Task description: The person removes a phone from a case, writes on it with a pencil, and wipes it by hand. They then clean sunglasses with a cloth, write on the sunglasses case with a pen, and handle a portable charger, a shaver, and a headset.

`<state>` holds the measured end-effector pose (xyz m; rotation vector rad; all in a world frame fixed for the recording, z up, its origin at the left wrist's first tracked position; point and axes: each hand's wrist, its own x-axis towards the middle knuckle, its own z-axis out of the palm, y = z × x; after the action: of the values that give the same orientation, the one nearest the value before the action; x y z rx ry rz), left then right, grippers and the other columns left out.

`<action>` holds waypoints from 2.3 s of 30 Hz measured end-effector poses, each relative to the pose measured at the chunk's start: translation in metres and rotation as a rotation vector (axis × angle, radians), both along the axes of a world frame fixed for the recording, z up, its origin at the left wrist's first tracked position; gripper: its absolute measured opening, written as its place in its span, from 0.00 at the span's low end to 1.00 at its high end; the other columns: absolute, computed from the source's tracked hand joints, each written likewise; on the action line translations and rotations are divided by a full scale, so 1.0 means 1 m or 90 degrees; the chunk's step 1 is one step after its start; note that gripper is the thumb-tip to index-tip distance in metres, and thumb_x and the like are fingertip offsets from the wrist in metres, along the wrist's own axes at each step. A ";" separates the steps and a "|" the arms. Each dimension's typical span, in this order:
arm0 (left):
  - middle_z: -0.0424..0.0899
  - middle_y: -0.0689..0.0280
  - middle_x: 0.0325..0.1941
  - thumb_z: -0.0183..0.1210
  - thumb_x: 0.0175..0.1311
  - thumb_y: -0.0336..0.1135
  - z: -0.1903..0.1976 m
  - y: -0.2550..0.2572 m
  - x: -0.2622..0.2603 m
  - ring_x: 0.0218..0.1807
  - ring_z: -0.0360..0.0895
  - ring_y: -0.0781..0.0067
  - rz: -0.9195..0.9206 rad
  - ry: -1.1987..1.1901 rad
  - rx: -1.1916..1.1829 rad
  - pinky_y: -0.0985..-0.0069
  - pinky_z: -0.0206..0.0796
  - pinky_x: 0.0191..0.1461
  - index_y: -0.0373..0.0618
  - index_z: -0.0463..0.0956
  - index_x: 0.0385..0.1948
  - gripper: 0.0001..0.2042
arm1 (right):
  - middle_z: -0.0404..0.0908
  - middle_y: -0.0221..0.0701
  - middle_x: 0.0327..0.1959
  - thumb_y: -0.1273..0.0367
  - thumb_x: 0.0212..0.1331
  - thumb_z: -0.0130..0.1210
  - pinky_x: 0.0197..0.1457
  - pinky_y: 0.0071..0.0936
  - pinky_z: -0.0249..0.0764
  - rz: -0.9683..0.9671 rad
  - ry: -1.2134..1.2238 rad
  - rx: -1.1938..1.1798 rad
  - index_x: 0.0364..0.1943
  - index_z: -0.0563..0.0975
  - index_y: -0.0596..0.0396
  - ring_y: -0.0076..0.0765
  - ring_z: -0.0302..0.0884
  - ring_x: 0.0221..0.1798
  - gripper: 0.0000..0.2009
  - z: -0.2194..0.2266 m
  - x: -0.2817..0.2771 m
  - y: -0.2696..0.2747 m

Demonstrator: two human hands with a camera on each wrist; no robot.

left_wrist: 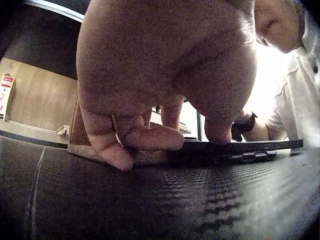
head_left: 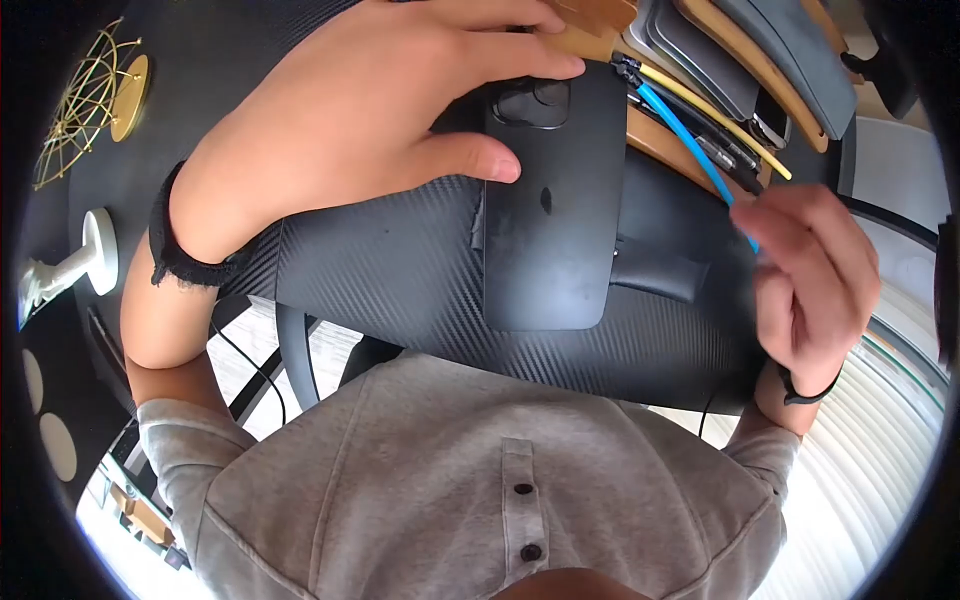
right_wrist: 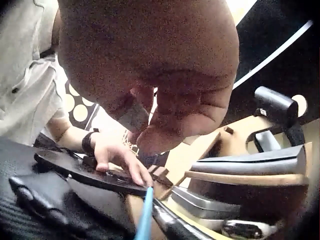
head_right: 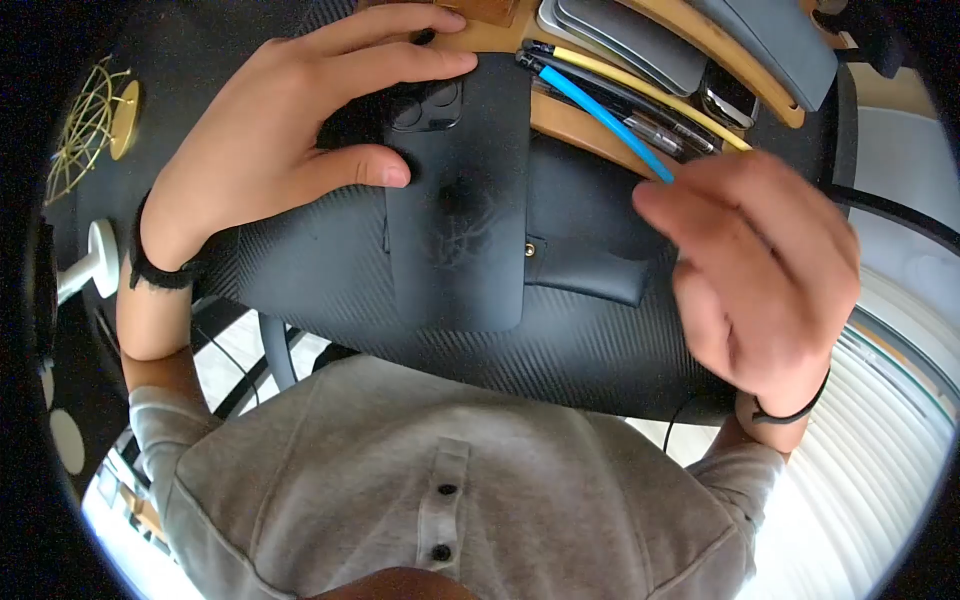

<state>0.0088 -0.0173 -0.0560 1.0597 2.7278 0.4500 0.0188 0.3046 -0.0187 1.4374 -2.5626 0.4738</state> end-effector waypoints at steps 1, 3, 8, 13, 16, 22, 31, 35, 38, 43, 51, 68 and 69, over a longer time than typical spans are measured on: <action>0.73 0.51 0.69 0.67 0.64 0.52 0.000 0.001 0.002 0.47 0.85 0.48 0.001 0.001 -0.010 0.63 0.80 0.47 0.46 0.74 0.66 0.31 | 0.81 0.38 0.30 0.77 0.38 0.57 0.29 0.31 0.75 0.007 -0.005 -0.009 0.32 0.84 0.63 0.39 0.79 0.27 0.12 -0.001 0.005 -0.003; 0.73 0.52 0.69 0.68 0.64 0.52 -0.001 0.001 0.003 0.48 0.85 0.48 -0.001 0.006 -0.012 0.63 0.80 0.47 0.46 0.74 0.65 0.31 | 0.81 0.38 0.28 0.76 0.38 0.58 0.28 0.33 0.76 0.010 -0.014 -0.014 0.31 0.84 0.61 0.40 0.80 0.27 0.12 -0.007 0.009 -0.004; 0.73 0.53 0.70 0.68 0.64 0.52 -0.003 0.000 0.001 0.52 0.84 0.49 -0.019 0.017 0.018 0.62 0.79 0.49 0.46 0.73 0.66 0.31 | 0.83 0.40 0.30 0.75 0.40 0.60 0.31 0.36 0.79 0.027 -0.032 -0.020 0.34 0.84 0.62 0.44 0.83 0.30 0.12 -0.016 0.012 -0.006; 0.73 0.53 0.70 0.67 0.64 0.51 -0.001 -0.002 0.005 0.55 0.83 0.49 -0.024 0.042 0.098 0.62 0.78 0.52 0.47 0.73 0.66 0.31 | 0.84 0.48 0.56 0.61 0.63 0.58 0.64 0.57 0.75 0.142 -0.089 0.058 0.57 0.77 0.62 0.65 0.78 0.65 0.23 -0.023 0.013 -0.005; 0.72 0.54 0.71 0.67 0.64 0.50 0.003 0.002 0.008 0.55 0.82 0.48 0.008 0.007 0.079 0.61 0.78 0.54 0.47 0.73 0.67 0.31 | 0.77 0.48 0.68 0.51 0.66 0.58 0.75 0.67 0.57 0.170 -0.147 0.188 0.76 0.60 0.59 0.68 0.64 0.76 0.40 -0.033 0.024 -0.013; 0.72 0.54 0.71 0.68 0.63 0.51 -0.001 0.000 0.007 0.56 0.83 0.48 -0.025 0.048 0.096 0.62 0.77 0.56 0.48 0.74 0.66 0.31 | 0.72 0.39 0.74 0.38 0.71 0.44 0.82 0.67 0.23 0.147 -0.135 0.217 0.81 0.45 0.57 0.64 0.48 0.84 0.47 -0.049 0.031 -0.006; 0.72 0.52 0.72 0.68 0.63 0.51 0.001 0.006 0.012 0.58 0.82 0.47 0.007 0.050 0.016 0.61 0.77 0.58 0.51 0.74 0.67 0.31 | 0.83 0.25 0.65 0.39 0.75 0.34 0.82 0.65 0.16 0.171 -0.110 0.188 0.80 0.47 0.61 0.60 0.48 0.84 0.44 -0.047 0.027 -0.007; 0.72 0.53 0.72 0.69 0.62 0.50 -0.012 0.001 0.006 0.59 0.81 0.48 -0.033 0.058 0.049 0.61 0.76 0.59 0.50 0.74 0.67 0.31 | 0.77 0.27 0.71 0.38 0.74 0.35 0.81 0.70 0.18 0.104 -0.041 0.202 0.81 0.45 0.60 0.57 0.46 0.85 0.46 -0.051 0.021 -0.008; 0.72 0.53 0.71 0.69 0.62 0.50 0.004 0.006 0.014 0.60 0.81 0.48 0.002 0.036 0.037 0.60 0.76 0.60 0.50 0.74 0.66 0.31 | 0.80 0.28 0.69 0.39 0.74 0.35 0.81 0.70 0.17 0.211 -0.119 0.235 0.81 0.45 0.58 0.56 0.47 0.85 0.44 -0.048 0.030 -0.011; 0.72 0.53 0.72 0.69 0.61 0.49 0.004 0.006 0.015 0.60 0.80 0.48 -0.006 0.054 0.041 0.60 0.76 0.60 0.49 0.74 0.66 0.32 | 0.82 0.23 0.66 0.42 0.76 0.36 0.82 0.67 0.13 0.230 -0.143 0.203 0.82 0.42 0.56 0.52 0.46 0.85 0.42 -0.056 0.034 -0.012; 0.72 0.53 0.72 0.69 0.61 0.46 -0.003 0.004 0.012 0.62 0.79 0.47 0.008 0.032 0.069 0.60 0.75 0.62 0.49 0.74 0.66 0.30 | 0.78 0.20 0.70 0.42 0.76 0.36 0.81 0.71 0.16 0.229 -0.168 0.214 0.82 0.39 0.56 0.52 0.47 0.85 0.43 -0.052 0.043 -0.014; 0.74 0.55 0.71 0.71 0.58 0.39 0.002 0.003 0.015 0.65 0.77 0.48 0.002 0.042 0.068 0.59 0.72 0.65 0.47 0.74 0.66 0.32 | 0.75 0.19 0.73 0.48 0.72 0.47 0.81 0.72 0.22 0.226 -0.167 0.209 0.82 0.38 0.54 0.51 0.45 0.86 0.45 -0.054 0.048 -0.023; 0.74 0.55 0.70 0.71 0.59 0.40 0.004 0.003 0.016 0.64 0.77 0.48 -0.005 0.039 0.062 0.59 0.73 0.64 0.46 0.73 0.66 0.31 | 0.75 0.19 0.73 0.48 0.72 0.47 0.81 0.72 0.22 0.196 -0.143 0.217 0.82 0.38 0.54 0.51 0.45 0.86 0.45 -0.052 0.041 -0.024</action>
<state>0.0244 -0.0141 -0.0523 1.1258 2.7786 0.5636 0.0601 0.2801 -0.0709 2.0192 -2.7027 0.2557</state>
